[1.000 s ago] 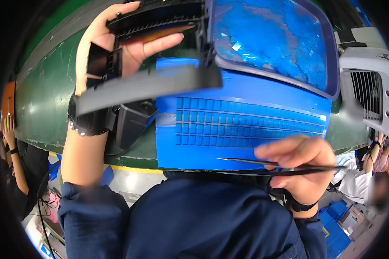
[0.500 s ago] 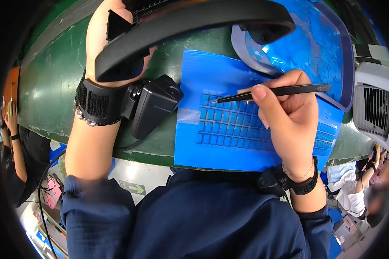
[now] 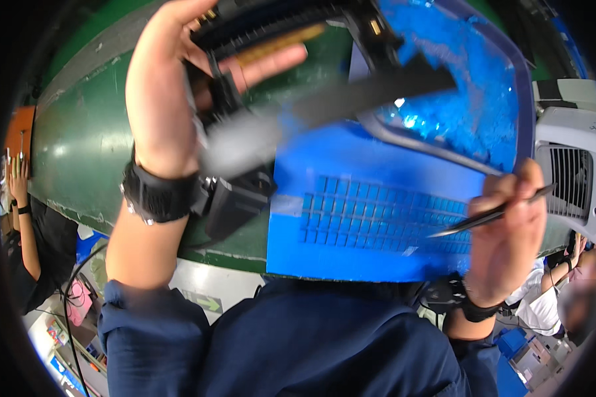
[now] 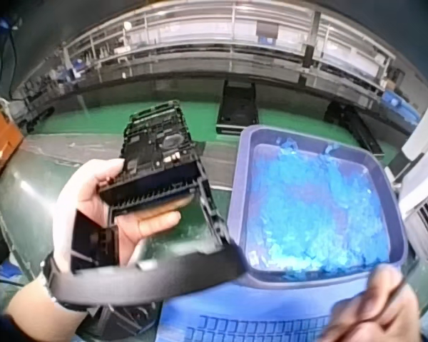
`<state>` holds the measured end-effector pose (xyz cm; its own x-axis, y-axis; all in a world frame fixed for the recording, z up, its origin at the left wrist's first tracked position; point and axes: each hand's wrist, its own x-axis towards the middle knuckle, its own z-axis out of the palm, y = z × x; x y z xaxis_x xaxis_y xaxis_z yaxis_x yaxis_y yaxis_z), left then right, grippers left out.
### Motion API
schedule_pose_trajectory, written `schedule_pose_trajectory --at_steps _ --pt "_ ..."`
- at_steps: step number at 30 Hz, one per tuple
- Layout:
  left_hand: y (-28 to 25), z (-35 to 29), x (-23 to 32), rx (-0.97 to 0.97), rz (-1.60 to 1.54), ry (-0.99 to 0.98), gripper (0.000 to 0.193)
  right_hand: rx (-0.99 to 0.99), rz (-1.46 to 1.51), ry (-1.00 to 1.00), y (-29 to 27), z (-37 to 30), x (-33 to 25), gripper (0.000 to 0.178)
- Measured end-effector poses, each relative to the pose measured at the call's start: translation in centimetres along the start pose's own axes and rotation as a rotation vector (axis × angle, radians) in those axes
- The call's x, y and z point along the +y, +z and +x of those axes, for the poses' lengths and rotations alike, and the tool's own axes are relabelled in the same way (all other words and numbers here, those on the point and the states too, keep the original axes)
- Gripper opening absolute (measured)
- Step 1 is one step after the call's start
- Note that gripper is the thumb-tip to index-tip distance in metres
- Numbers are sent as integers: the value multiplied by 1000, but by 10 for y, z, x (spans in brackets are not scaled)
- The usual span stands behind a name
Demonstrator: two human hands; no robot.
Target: Picking up small blue thermal pads with tweezers and placing them into a black plastic housing.
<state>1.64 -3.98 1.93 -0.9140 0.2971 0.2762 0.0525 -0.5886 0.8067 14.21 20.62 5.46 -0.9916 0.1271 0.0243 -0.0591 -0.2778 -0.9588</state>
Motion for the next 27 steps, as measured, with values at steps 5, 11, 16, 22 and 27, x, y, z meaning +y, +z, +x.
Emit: schedule_pose_trajectory --at_steps 5,11,16,22,27 --pt "60 -5 -13 -94 155 -431 81 234 -63 -133 -29 22 -19 25" --pt "82 -32 -15 -228 -98 -682 96 66 -118 -83 7 31 -1 29" --pt "81 -36 -25 -347 -52 -593 101 69 -75 -37 4 31 1 31" --pt "75 -34 -25 -439 10 -552 101 111 -110 -21 9 33 0 29" --pt "77 -34 -26 -432 38 -515 102 119 -77 -37 11 33 4 27"
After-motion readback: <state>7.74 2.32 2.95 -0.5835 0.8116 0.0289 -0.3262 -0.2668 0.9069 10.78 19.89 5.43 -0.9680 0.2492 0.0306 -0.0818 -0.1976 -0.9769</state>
